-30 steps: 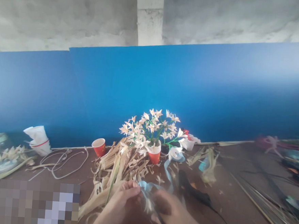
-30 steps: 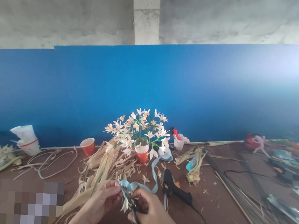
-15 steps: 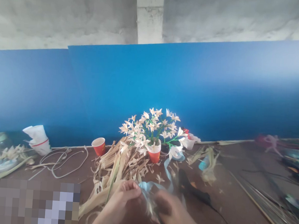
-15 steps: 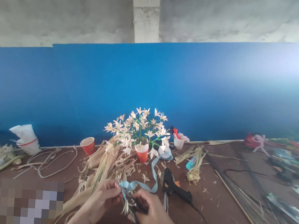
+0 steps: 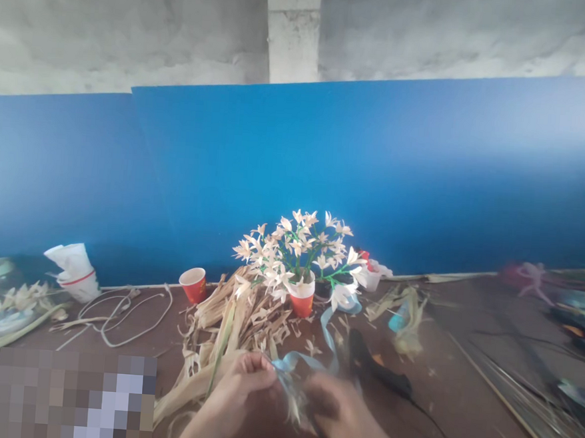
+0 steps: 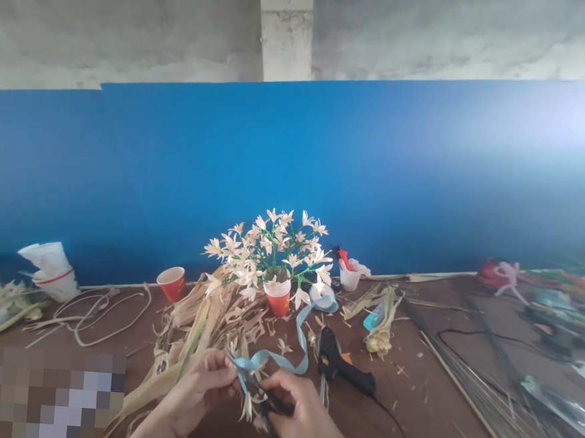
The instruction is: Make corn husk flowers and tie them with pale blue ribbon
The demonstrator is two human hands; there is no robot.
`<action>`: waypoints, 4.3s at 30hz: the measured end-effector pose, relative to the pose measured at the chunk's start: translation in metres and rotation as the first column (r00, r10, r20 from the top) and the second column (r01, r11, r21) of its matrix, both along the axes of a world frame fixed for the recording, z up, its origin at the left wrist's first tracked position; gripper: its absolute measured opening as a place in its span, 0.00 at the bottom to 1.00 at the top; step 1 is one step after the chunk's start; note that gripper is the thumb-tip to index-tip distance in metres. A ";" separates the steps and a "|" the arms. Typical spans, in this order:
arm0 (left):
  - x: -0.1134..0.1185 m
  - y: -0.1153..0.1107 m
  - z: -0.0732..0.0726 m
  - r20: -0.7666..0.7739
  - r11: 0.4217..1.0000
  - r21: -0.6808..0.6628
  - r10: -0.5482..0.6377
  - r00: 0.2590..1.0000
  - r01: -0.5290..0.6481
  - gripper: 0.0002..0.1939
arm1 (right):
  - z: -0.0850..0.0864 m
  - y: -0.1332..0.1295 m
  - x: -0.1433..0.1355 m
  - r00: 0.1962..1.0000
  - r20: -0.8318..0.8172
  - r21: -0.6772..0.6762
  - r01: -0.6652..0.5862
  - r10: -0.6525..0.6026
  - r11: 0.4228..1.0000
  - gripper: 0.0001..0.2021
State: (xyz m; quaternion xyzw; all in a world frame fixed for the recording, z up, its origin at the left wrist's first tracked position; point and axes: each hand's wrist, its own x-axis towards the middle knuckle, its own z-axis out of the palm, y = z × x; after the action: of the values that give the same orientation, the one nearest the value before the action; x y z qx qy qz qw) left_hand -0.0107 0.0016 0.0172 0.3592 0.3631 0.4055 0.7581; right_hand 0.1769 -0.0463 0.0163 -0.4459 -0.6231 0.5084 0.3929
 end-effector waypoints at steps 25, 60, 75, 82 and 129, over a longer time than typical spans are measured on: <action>-0.001 0.001 -0.004 0.001 0.999 0.022 -0.031 1.000 0.031 0.10 | 0.003 -0.001 0.001 0.995 -0.058 -0.023 -0.084 0.083 0.996 0.12; 0.001 -0.002 0.001 -0.049 0.999 0.023 -0.043 0.998 0.044 0.08 | 0.004 -0.001 0.001 0.999 -0.016 -0.007 -0.035 0.035 0.999 0.07; -0.001 -0.002 -0.002 -0.073 0.996 0.030 -0.077 0.994 0.079 0.07 | 0.004 0.000 -0.002 0.997 -0.034 -0.011 -0.069 0.068 0.998 0.10; -0.005 0.004 -0.008 -0.077 0.987 0.060 -0.142 0.987 0.147 0.04 | 0.005 0.001 0.000 0.995 -0.011 0.007 -0.098 0.098 0.995 0.10; -0.007 0.008 -0.014 -0.098 0.987 -0.014 -0.163 0.982 0.162 0.04 | -0.002 0.002 0.002 0.995 0.047 0.027 -0.089 0.088 0.996 0.09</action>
State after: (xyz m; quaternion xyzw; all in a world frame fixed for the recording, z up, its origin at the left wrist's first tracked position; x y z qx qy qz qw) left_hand -0.0173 0.0096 0.0028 0.4052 0.3709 0.3228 0.7708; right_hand 0.1785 -0.0438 0.0148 -0.4237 -0.6583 0.5059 0.3622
